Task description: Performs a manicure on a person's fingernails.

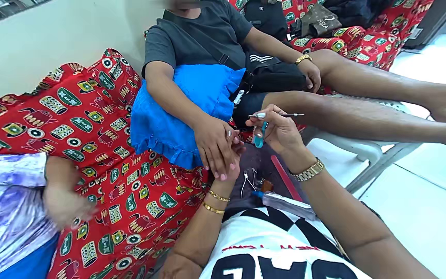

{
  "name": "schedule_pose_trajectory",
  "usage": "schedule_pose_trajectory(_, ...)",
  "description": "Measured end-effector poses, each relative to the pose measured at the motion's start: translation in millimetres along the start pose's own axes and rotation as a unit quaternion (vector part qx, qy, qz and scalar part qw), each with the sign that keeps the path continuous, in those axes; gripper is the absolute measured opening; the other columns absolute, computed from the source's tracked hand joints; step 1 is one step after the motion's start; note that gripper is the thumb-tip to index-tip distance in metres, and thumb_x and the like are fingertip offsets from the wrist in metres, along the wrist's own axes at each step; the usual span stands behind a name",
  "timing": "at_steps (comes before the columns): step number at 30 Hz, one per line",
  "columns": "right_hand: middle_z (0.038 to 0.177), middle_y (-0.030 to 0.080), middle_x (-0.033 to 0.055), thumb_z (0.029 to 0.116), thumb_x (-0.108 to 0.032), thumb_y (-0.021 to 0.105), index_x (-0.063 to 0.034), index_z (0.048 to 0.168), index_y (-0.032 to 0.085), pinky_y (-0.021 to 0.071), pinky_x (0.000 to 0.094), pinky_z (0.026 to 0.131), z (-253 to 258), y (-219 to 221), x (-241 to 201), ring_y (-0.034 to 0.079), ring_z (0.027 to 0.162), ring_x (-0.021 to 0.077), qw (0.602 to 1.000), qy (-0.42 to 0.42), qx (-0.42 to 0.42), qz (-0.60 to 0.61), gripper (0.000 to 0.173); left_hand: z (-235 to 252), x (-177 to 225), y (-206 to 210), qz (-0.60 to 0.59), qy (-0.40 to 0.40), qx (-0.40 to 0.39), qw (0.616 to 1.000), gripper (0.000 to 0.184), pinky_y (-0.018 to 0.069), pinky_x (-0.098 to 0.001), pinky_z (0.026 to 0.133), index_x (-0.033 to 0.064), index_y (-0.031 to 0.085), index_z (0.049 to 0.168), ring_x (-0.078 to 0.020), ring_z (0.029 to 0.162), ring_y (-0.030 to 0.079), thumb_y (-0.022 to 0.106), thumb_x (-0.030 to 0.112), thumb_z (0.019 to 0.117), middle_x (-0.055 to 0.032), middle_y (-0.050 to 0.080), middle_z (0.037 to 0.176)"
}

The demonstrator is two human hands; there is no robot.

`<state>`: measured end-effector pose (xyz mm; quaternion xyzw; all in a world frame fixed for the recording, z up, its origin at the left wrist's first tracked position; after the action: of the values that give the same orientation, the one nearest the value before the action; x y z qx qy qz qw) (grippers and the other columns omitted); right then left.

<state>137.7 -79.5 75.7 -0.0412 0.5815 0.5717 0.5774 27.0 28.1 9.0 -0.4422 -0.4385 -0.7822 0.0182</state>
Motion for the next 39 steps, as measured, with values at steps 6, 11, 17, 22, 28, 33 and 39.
schedule_pose_trajectory(6,0.093,0.073,0.0061,0.1045,-0.014,0.050,-0.0137,0.092,0.064,0.0578,0.0206,0.059,-3,55,-5,0.071,0.070,0.0092,0.994,-0.006,-0.088,0.068,0.019,-3,26,22,-0.097,-0.033,-0.051,0.993,0.030,0.0592,-0.0283,0.075,0.0164,0.072,0.099,-0.0104,0.080,0.068,0.049,0.034,0.1073,0.0025,0.069,0.087)
schedule_pose_trajectory(11,0.092,0.075,0.0039,0.1040,-0.010,0.052,-0.0135,0.092,0.064,0.0546,0.0178,0.050,7,65,21,0.067,0.060,0.0055,0.994,-0.067,-0.079,0.029,0.017,-9,30,29,-0.136,-0.044,-0.045,0.989,0.027,0.0591,-0.0277,0.079,0.0174,0.069,0.095,-0.0103,0.086,0.068,0.051,0.034,0.1061,0.0020,0.068,0.090)
schedule_pose_trajectory(17,0.091,0.072,0.0043,0.1018,-0.014,0.058,-0.0147,0.093,0.066,0.0534,0.0187,0.049,-4,69,19,0.064,0.057,0.0057,0.993,-0.059,-0.089,0.044,0.012,-10,30,32,-0.142,-0.045,-0.013,0.989,0.028,0.0598,-0.0262,0.080,0.0144,0.071,0.099,-0.0099,0.086,0.070,0.049,0.031,0.1071,0.0001,0.071,0.091)
schedule_pose_trajectory(22,0.091,0.077,0.0013,0.1008,-0.008,0.057,-0.0149,0.094,0.067,0.0545,0.0162,0.054,11,34,13,0.071,0.070,0.0046,0.993,-0.093,-0.014,-0.078,0.014,-7,32,37,-0.018,-0.048,0.106,0.993,0.043,0.0564,-0.0272,0.066,0.0230,0.065,0.074,-0.0087,0.069,0.065,0.050,0.048,0.1044,0.0065,0.064,0.071)
schedule_pose_trajectory(28,0.088,0.074,0.0018,0.0911,-0.002,0.065,-0.0106,0.089,0.065,0.0510,0.0180,0.049,-12,13,18,0.061,0.056,0.0047,0.983,-0.088,-0.011,-0.162,0.009,-1,32,32,0.072,-0.051,0.116,0.989,0.037,0.0535,-0.0221,0.061,0.0202,0.064,0.077,-0.0053,0.064,0.061,0.048,0.034,0.1070,0.0068,0.062,0.071)
schedule_pose_trajectory(33,0.087,0.074,0.0014,0.0904,0.003,0.063,-0.0093,0.088,0.066,0.0561,0.0198,0.055,-21,19,36,0.065,0.060,0.0050,0.990,-0.101,-0.018,-0.093,0.013,-8,36,28,-0.013,-0.020,0.064,0.998,0.037,0.0581,-0.0250,0.067,0.0170,0.069,0.086,-0.0085,0.070,0.067,0.045,0.033,0.1083,0.0032,0.066,0.075)
schedule_pose_trajectory(39,0.090,0.075,0.0007,0.0894,0.004,0.065,-0.0104,0.088,0.067,0.0571,0.0191,0.059,-27,30,40,0.068,0.067,0.0046,0.986,-0.134,-0.015,-0.093,0.014,-11,38,25,-0.070,-0.021,0.046,0.996,0.033,0.0598,-0.0266,0.068,0.0165,0.071,0.095,-0.0097,0.070,0.069,0.046,0.035,0.1078,0.0022,0.068,0.077)
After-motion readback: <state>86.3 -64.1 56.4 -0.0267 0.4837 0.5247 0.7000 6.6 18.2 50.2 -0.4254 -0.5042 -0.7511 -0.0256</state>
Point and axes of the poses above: each hand's wrist, its own z-axis towards the middle knuckle, its own y-axis out of the palm, x = y × z, the point moved 4 cm from there along z, towards the middle knuckle
